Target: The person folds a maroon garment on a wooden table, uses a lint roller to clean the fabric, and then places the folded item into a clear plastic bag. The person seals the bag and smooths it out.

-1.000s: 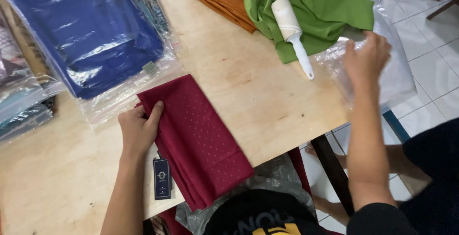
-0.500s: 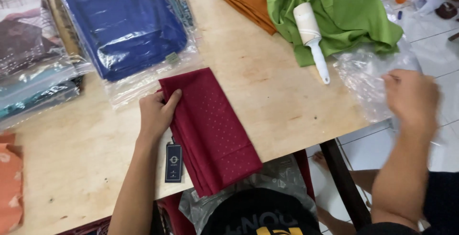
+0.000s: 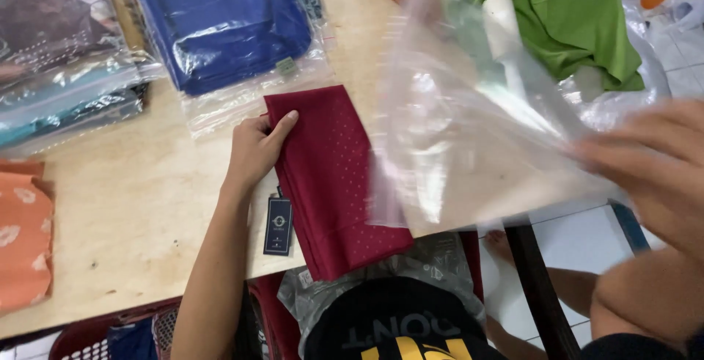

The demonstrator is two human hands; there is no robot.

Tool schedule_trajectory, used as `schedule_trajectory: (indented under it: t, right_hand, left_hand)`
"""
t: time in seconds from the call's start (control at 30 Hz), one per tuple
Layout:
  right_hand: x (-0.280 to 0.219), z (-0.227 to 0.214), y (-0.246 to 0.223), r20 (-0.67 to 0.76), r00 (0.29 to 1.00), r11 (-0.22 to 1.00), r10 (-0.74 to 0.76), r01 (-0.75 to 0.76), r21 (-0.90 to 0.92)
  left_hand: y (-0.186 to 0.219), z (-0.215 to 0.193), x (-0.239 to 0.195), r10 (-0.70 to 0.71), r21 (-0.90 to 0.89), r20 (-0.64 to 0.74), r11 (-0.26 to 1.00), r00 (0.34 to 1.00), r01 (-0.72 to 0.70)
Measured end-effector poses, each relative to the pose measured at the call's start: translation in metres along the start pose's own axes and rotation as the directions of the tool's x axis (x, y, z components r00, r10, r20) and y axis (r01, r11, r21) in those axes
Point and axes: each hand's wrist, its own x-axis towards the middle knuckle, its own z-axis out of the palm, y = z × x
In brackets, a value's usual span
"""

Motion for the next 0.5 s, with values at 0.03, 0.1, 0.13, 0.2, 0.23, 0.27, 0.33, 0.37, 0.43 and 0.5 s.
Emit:
schedule_trajectory:
  t: [0.03,0.1,0.13,0.2,0.23,0.27,0.33,0.37,0.43,0.5]
  right_hand:
    - [0.026,0.020,0.004,0.000,1.000,1.000,-0.010,0.010,0.003]
    - [0.081,0.061,0.009,-0.229,0.968,0.977,-0.100,0.139,0.161]
    - [0.102,0.083,0.015,-0.238,0.965,0.974,-0.113,0.154,0.163]
    - [0.146,0.126,0.026,-0.303,0.944,0.970,-0.133,0.186,0.153]
    - [0.160,0.151,0.038,-0.314,0.938,0.968,-0.146,0.202,0.152]
    - [0.173,0.175,0.048,-0.254,0.962,0.991,-0.099,0.119,0.064]
    - [0.195,0.200,0.046,-0.207,0.977,0.998,-0.058,0.053,-0.030]
    - [0.204,0.201,0.034,-0.124,0.992,0.982,-0.032,0.008,-0.189]
    - [0.223,0.203,0.004,-0.059,0.998,0.937,-0.002,-0.019,-0.350]
    - [0.234,0.207,-0.036,0.052,0.996,0.914,0.078,-0.093,0.395]
  left_hand:
    - [-0.004,0.001,0.003,-0.006,-0.002,-0.008,1.000,1.000,0.006]
    - [-0.013,0.000,0.005,0.139,0.047,-0.031,0.989,0.990,-0.137]
    - [-0.022,0.002,0.010,0.136,0.051,-0.048,0.990,0.989,-0.134]
    - [-0.038,0.004,0.020,0.262,0.104,-0.060,0.961,0.963,-0.255]
    - [-0.039,0.004,0.021,0.263,0.110,-0.077,0.961,0.962,-0.254]
    - [-0.040,0.005,0.022,0.273,0.122,-0.099,0.958,0.957,-0.260]
    - [-0.039,0.007,0.020,0.282,0.138,-0.136,0.955,0.950,-0.264]
    - [-0.036,0.008,0.018,0.276,0.122,-0.142,0.958,0.951,-0.260]
    - [-0.033,0.007,0.021,0.275,0.110,-0.162,0.959,0.948,-0.260]
    - [-0.040,0.011,0.022,0.213,0.043,-0.146,0.977,0.966,-0.209]
